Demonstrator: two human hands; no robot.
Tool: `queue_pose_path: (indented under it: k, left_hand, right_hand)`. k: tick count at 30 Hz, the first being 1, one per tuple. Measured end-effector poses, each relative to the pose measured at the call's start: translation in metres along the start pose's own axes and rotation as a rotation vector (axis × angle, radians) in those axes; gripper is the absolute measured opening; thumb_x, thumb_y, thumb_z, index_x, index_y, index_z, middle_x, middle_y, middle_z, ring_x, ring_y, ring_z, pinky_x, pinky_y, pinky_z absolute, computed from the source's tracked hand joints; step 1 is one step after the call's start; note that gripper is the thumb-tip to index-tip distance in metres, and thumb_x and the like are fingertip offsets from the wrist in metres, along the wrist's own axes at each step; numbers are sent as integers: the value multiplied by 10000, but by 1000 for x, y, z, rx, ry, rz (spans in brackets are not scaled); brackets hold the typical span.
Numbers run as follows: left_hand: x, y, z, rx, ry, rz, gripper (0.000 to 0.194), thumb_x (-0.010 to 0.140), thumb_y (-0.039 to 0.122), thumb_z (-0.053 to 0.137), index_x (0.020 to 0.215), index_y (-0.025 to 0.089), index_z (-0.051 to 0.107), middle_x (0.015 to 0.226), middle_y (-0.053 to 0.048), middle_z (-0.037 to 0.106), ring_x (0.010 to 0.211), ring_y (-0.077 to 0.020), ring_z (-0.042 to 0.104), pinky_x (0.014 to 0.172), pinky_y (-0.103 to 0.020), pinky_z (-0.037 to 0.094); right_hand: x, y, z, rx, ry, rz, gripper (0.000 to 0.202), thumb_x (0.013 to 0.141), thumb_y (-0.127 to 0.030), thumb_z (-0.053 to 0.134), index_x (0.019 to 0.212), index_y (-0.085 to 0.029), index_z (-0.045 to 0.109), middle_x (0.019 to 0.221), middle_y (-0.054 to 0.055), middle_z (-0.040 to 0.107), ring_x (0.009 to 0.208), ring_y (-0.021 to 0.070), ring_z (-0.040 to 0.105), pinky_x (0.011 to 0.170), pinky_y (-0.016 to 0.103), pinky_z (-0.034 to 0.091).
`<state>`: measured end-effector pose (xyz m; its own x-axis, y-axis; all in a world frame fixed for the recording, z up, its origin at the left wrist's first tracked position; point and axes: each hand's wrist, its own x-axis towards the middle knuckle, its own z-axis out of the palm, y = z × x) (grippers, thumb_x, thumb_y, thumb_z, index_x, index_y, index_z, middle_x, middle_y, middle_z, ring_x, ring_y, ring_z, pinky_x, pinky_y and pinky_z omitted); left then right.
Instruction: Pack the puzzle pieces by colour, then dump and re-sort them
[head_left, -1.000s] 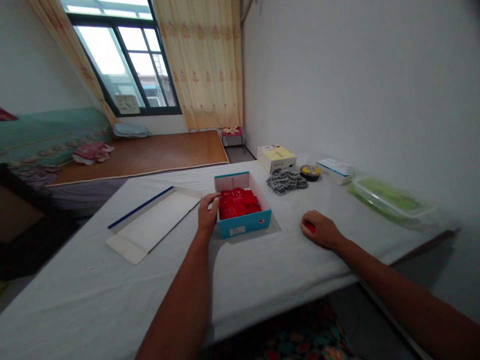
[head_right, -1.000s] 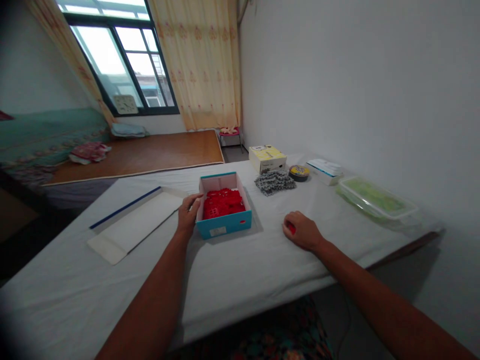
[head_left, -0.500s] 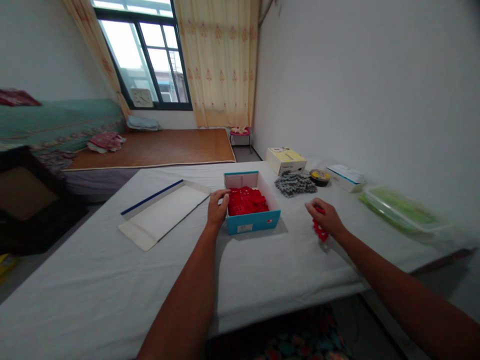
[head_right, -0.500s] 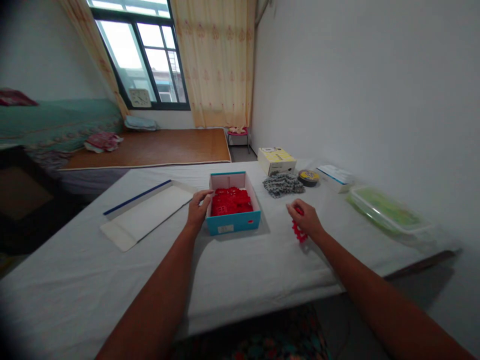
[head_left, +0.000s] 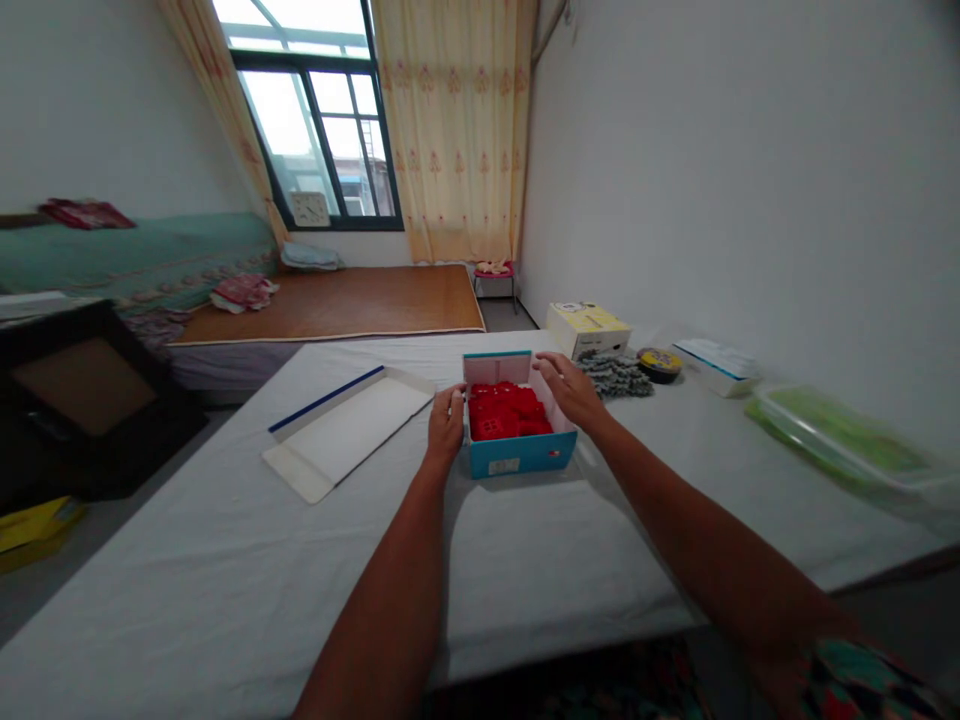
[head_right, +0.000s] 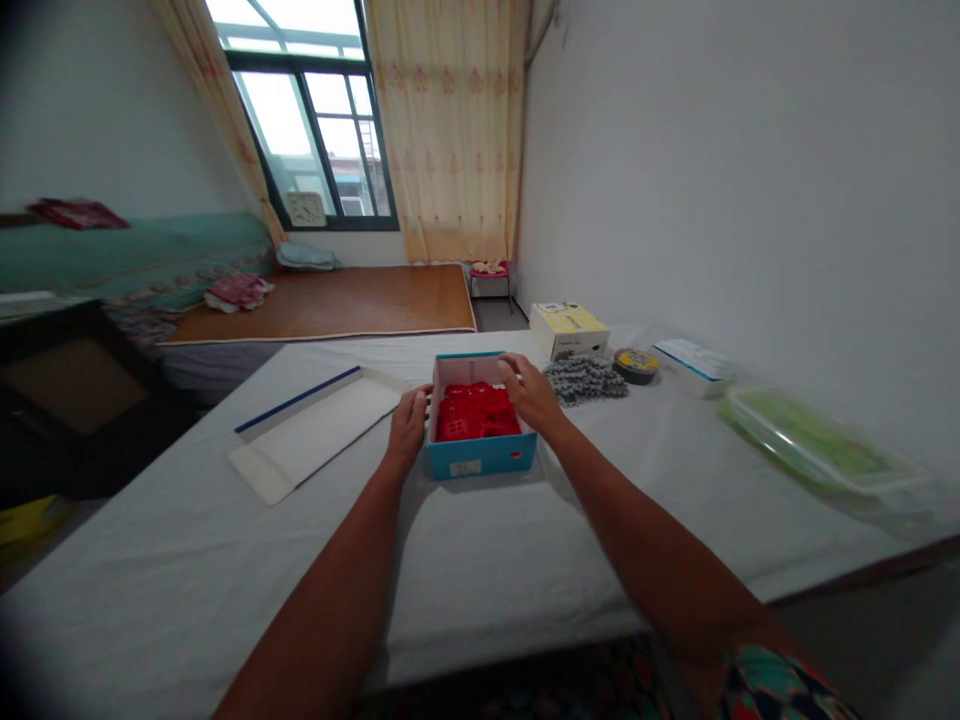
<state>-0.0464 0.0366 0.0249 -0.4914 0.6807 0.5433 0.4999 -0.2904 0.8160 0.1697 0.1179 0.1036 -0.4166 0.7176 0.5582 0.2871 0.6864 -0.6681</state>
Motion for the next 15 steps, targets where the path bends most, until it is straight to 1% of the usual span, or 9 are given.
queue_pose_path:
  k: [2, 4, 7, 9, 11, 12, 13, 15]
  left_hand:
    - [0, -1, 0, 27, -1, -3, 322, 934, 286, 396, 1107, 196, 651, 1103, -98, 659, 1037, -208, 599, 847, -372, 522]
    - [-1, 0, -3, 110, -11, 18, 307, 890, 225, 441, 1113, 200, 651, 1094, -98, 657, 1032, -216, 596, 852, -381, 521]
    - [0, 5, -11, 316, -6, 98, 317, 832, 169, 492, 1092, 208, 668, 1084, -100, 647, 1051, -242, 579, 934, -433, 483]
    - [4, 10, -22, 454, 36, 131, 303, 812, 164, 519, 1062, 214, 682, 1099, -108, 637, 1075, -267, 560, 983, -470, 444]
    - [12, 15, -41, 551, 103, 111, 284, 792, 179, 550, 1035, 223, 690, 1128, -121, 625, 1080, -296, 548, 981, -501, 434]
    - [18, 17, -54, 588, 138, 82, 271, 781, 194, 568, 1020, 227, 692, 1145, -128, 618, 1080, -312, 543, 972, -517, 434]
    - [23, 18, -71, 617, 167, 44, 263, 764, 209, 588, 1004, 229, 693, 1157, -135, 613, 1083, -327, 540, 964, -532, 434]
    - [31, 17, -114, 708, 185, -71, 279, 732, 248, 622, 1001, 218, 690, 1174, -158, 602, 1106, -355, 533, 961, -553, 431]
  right_hand:
    - [-25, -5, 1, -94, -49, -92, 420, 962, -513, 373, 1163, -223, 601, 1166, 100, 664, 1078, 241, 590, 968, 426, 441]
    - [-48, -10, 0, -202, -55, -190, 364, 956, -459, 422, 1159, -230, 619, 1178, 99, 663, 1114, 256, 567, 991, 442, 411]
    - [-70, -9, -4, -297, 15, -276, 318, 953, -374, 446, 1185, -238, 615, 1199, 94, 655, 1162, 265, 542, 1004, 452, 381]
    - [-77, 1, -10, -321, 101, -285, 309, 954, -325, 433, 1190, -239, 613, 1190, 96, 657, 1166, 265, 542, 1004, 453, 380]
    - [-80, 15, -17, -329, 193, -261, 313, 949, -293, 421, 1185, -235, 618, 1171, 104, 660, 1151, 269, 550, 1006, 461, 387]
    - [-81, 23, -21, -325, 233, -243, 317, 945, -284, 416, 1182, -232, 620, 1162, 108, 660, 1139, 271, 556, 1005, 466, 394]
    - [-82, 30, -24, -317, 269, -225, 321, 941, -277, 412, 1180, -229, 621, 1154, 112, 659, 1125, 272, 561, 1003, 470, 401]
    - [-83, 43, -28, -288, 328, -195, 323, 933, -262, 407, 1171, -224, 622, 1138, 114, 659, 1098, 269, 570, 999, 476, 416]
